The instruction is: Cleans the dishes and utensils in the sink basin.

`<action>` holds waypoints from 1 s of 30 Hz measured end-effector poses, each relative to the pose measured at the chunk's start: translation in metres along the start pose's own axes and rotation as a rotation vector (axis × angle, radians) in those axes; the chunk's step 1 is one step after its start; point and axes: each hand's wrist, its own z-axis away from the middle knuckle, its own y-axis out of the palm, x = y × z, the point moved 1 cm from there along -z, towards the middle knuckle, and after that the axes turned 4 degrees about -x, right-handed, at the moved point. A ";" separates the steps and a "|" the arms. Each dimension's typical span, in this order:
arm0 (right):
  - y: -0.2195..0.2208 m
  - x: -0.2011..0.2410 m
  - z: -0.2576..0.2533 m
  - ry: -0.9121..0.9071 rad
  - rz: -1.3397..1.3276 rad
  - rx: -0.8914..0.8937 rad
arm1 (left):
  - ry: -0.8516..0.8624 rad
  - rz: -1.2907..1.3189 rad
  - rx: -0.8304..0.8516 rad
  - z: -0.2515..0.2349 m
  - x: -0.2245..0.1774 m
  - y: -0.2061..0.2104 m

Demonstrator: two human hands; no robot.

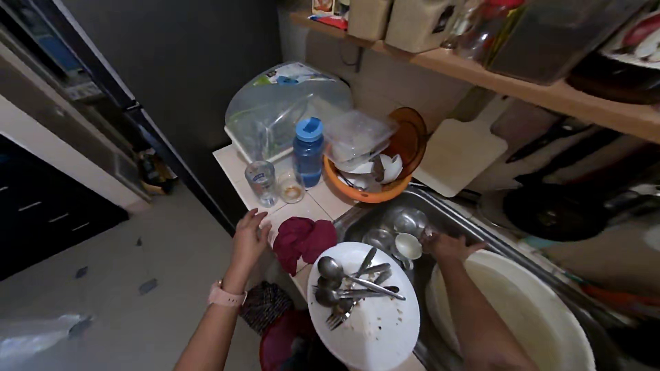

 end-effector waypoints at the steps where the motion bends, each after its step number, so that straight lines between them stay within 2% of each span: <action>1: 0.000 0.001 -0.001 0.016 0.019 0.011 | 0.017 -0.029 -0.037 -0.009 0.001 0.000; 5: -0.007 0.006 0.000 0.042 0.107 0.078 | 0.063 -0.160 -0.090 -0.046 0.001 -0.003; 9: -0.029 0.013 0.009 0.049 0.010 0.102 | 0.086 -0.246 -0.024 -0.080 0.008 -0.006; 13: -0.097 0.067 0.051 -0.034 -0.149 0.053 | 0.135 -0.284 0.045 -0.102 0.019 -0.006; 16: -0.122 0.127 0.082 -0.239 -0.312 0.103 | 0.166 -0.224 0.039 -0.105 0.020 -0.006; 19: -0.114 0.196 0.093 -0.452 -0.322 0.240 | 0.217 -0.148 -0.034 -0.093 0.020 -0.008; 23: -0.089 0.284 0.095 -0.614 -0.274 0.383 | 0.400 -0.033 -0.193 -0.056 0.027 -0.006; 27: -0.057 0.339 0.080 -0.632 -0.381 0.362 | 0.407 0.052 -0.044 -0.011 0.040 -0.010; 30: -0.042 0.351 0.071 -0.638 -0.469 0.293 | 0.344 0.068 0.057 0.015 0.068 -0.013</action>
